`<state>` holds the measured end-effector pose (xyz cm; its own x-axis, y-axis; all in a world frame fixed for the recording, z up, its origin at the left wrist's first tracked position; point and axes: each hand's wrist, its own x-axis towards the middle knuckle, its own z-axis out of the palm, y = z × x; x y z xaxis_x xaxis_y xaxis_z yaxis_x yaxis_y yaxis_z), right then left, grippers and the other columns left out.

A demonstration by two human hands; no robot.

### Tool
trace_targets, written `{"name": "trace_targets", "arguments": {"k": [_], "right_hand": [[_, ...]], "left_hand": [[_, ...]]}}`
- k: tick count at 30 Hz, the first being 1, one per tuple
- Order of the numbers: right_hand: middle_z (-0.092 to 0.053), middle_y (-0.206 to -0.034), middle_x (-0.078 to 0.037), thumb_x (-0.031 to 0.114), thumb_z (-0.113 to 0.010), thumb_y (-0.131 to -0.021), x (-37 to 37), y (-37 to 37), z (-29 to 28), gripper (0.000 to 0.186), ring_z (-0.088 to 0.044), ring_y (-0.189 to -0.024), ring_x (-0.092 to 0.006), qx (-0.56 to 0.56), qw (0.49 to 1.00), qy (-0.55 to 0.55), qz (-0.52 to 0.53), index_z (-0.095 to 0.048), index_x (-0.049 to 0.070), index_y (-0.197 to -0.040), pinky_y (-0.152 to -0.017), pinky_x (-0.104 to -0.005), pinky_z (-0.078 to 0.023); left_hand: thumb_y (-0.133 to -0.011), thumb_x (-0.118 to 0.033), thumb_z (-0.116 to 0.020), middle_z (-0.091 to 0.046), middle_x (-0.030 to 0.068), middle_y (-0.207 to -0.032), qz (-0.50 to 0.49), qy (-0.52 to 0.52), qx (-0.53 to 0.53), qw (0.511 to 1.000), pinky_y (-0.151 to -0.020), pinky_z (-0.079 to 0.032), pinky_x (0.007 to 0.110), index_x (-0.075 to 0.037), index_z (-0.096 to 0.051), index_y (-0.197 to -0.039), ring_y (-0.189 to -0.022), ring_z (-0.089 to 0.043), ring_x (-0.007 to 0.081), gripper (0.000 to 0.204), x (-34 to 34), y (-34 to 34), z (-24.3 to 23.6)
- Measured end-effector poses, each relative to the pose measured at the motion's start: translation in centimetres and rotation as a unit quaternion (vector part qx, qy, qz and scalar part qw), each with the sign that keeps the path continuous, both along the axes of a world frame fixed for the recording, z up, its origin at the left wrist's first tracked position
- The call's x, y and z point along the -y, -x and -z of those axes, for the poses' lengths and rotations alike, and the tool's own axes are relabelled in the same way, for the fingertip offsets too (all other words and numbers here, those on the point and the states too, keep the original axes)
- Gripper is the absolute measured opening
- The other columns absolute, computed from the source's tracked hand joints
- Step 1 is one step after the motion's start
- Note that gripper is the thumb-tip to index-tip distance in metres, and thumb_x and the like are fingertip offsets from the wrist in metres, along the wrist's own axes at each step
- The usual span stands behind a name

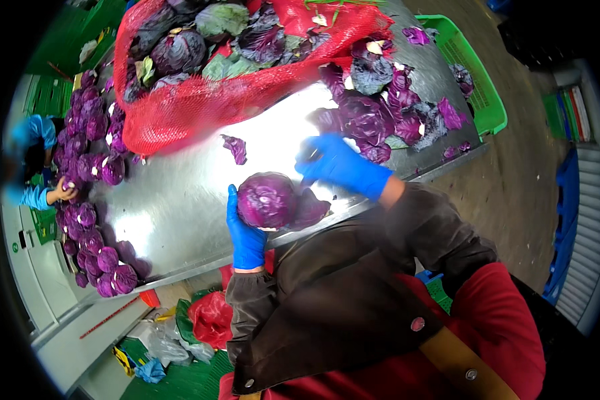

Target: The person trims red cabbage by cutting away the outer leaves and stalks with a knife.

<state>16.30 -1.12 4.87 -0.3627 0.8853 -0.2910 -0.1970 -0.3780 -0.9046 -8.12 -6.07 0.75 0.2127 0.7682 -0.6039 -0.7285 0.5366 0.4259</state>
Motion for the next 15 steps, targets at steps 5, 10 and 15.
{"name": "trace_targets", "arguments": {"k": [5,10,15], "right_hand": [[-0.062,-0.116,-0.008,0.026,-0.078,-0.080,-1.0,-0.9,-0.5,0.066,-0.060,-0.094,-0.0140,0.262,0.955,-0.140,-0.003,-0.052,0.008,-0.137,-0.084,-0.0306,-0.051],[-0.064,-0.123,-0.009,0.031,-0.078,-0.082,-1.0,4.7,-2.8,0.065,-0.059,-0.103,-0.0143,0.091,0.982,-0.094,-0.138,-0.054,0.009,-0.139,-0.092,-0.0304,-0.046],[-0.066,-0.118,-0.010,0.026,-0.078,-0.082,-1.4,5.1,-2.2,0.055,-0.061,-0.105,-0.0144,0.058,0.988,-0.112,-0.085,-0.060,0.009,-0.131,-0.093,-0.0310,-0.048]], "left_hand": [[-0.090,-0.043,-0.061,-0.057,0.0067,-0.135,0.170,-0.216,-0.326,0.905,-0.111,-0.037,0.047,-0.020,-0.052,-0.135,-0.125,-0.053,0.0258,0.051,1.5,0.8,1.1],[-0.088,-0.043,-0.059,-0.054,0.0098,-0.137,0.155,-0.296,-0.260,0.906,-0.110,-0.038,0.047,-0.018,-0.047,-0.140,-0.126,-0.051,0.0301,0.059,2.1,1.4,1.4],[-0.097,-0.058,-0.033,-0.051,0.0168,-0.139,-0.008,-0.070,0.142,0.987,-0.110,-0.038,0.049,-0.006,-0.045,-0.140,-0.126,-0.050,0.0353,0.068,0.8,1.9,0.7]]}}
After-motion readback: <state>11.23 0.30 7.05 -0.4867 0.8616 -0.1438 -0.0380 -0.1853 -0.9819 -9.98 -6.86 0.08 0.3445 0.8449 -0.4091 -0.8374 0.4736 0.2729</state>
